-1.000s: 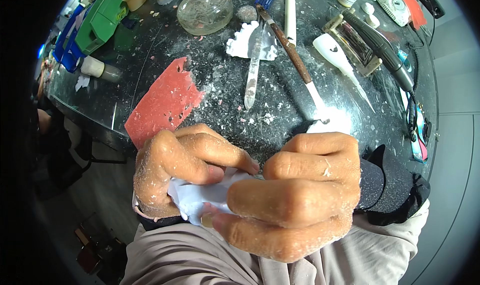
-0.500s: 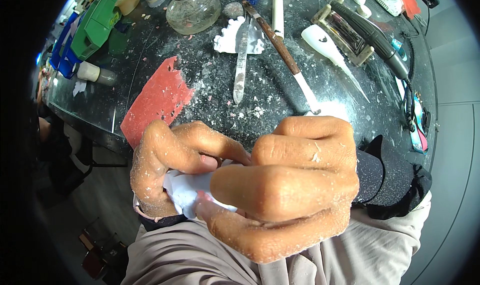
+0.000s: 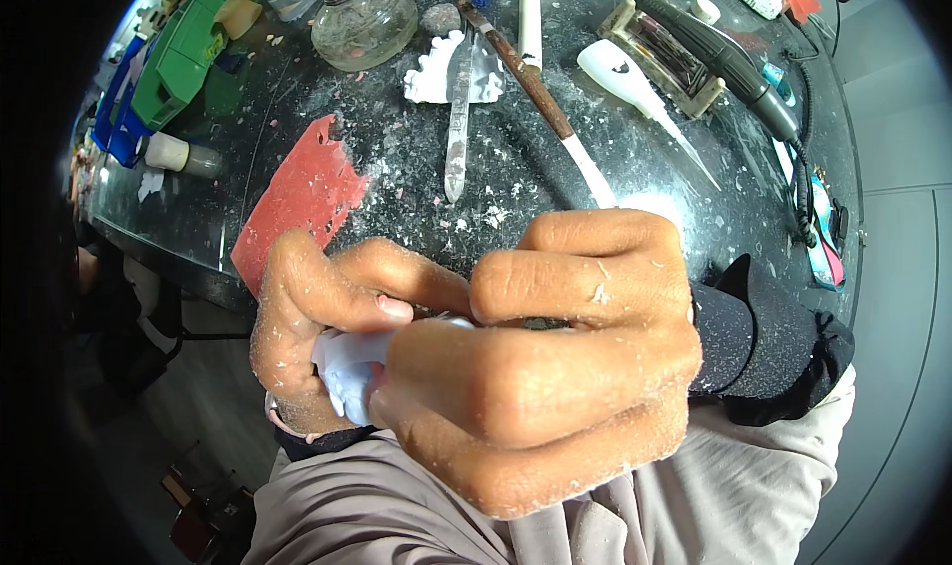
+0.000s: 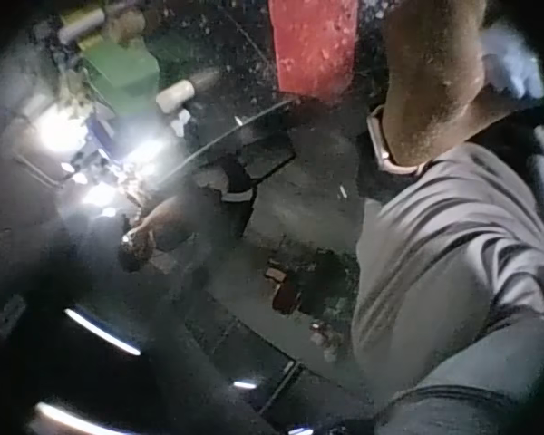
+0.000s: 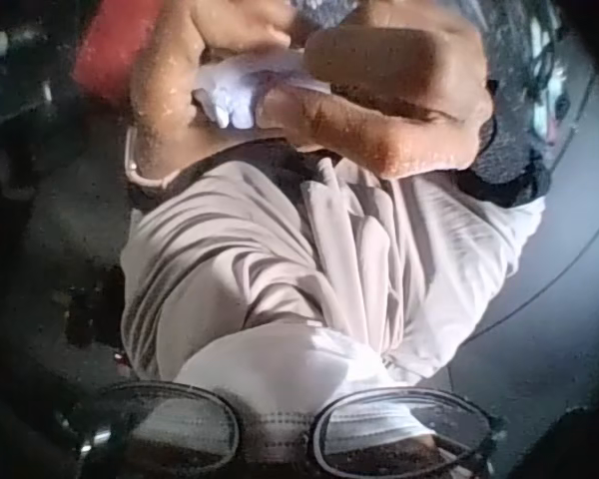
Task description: The person fits a single artificial tooth into a dental mold, then uses a rotary tool to grind and shape the tooth. They repeatedly test the fit in the mold and continue grinding until the tooth seats properly.
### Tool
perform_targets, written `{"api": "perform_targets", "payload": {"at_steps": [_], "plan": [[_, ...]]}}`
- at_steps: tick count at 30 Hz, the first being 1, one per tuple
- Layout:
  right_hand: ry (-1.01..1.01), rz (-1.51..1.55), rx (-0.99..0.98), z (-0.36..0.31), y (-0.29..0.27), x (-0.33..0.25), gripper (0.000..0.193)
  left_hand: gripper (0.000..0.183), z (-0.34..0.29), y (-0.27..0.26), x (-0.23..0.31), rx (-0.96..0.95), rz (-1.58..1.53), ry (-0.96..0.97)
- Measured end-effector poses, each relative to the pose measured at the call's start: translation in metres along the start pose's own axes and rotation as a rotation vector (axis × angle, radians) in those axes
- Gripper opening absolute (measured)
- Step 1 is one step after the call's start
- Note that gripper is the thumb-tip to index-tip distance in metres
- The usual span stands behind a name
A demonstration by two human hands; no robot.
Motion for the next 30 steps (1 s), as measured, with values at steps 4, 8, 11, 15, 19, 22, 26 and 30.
{"api": "perform_targets", "payload": {"at_steps": [4,8,11,15,19,22,26,30], "plan": [[-0.033,0.073,-0.343,0.003,0.002,-0.001,0.028,0.047,-0.007,0.001,0.000,0.043,-0.052,0.006],[-0.029,0.022,-0.328,0.002,0.002,-0.002,0.029,0.049,-0.003,0.002,-0.001,0.034,-0.046,-0.175],[-0.025,0.013,-0.321,0.002,0.002,-0.002,0.029,0.051,-0.005,0.004,-0.001,0.060,-0.019,-0.219],[-0.032,0.025,-0.296,0.002,0.003,-0.002,0.030,0.049,-0.003,0.003,0.000,0.092,-0.022,-0.267],[-0.021,0.035,-0.287,0.001,0.003,-0.001,0.031,0.044,-0.002,0.004,-0.001,0.099,-0.069,-0.339],[-0.015,0.020,-0.287,0.002,0.001,-0.001,0.030,0.044,0.001,0.007,-0.002,0.147,-0.015,-0.366],[-0.031,0.029,-0.305,0.003,0.001,0.000,0.029,0.022,0.008,0.008,0.003,0.087,0.222,-0.396],[-0.015,0.071,-0.311,0.002,0.001,0.003,0.028,0.023,0.010,0.008,0.002,0.137,0.194,-0.408]]}}
Point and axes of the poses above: each hand's wrist, its own z-axis towards the middle knuckle, its own y-axis out of the palm, x = y × z, the point moved 7 cm from there along z, towards the middle knuckle, and after that the axes turned 12 degrees about -x, right-handed, at the moved point
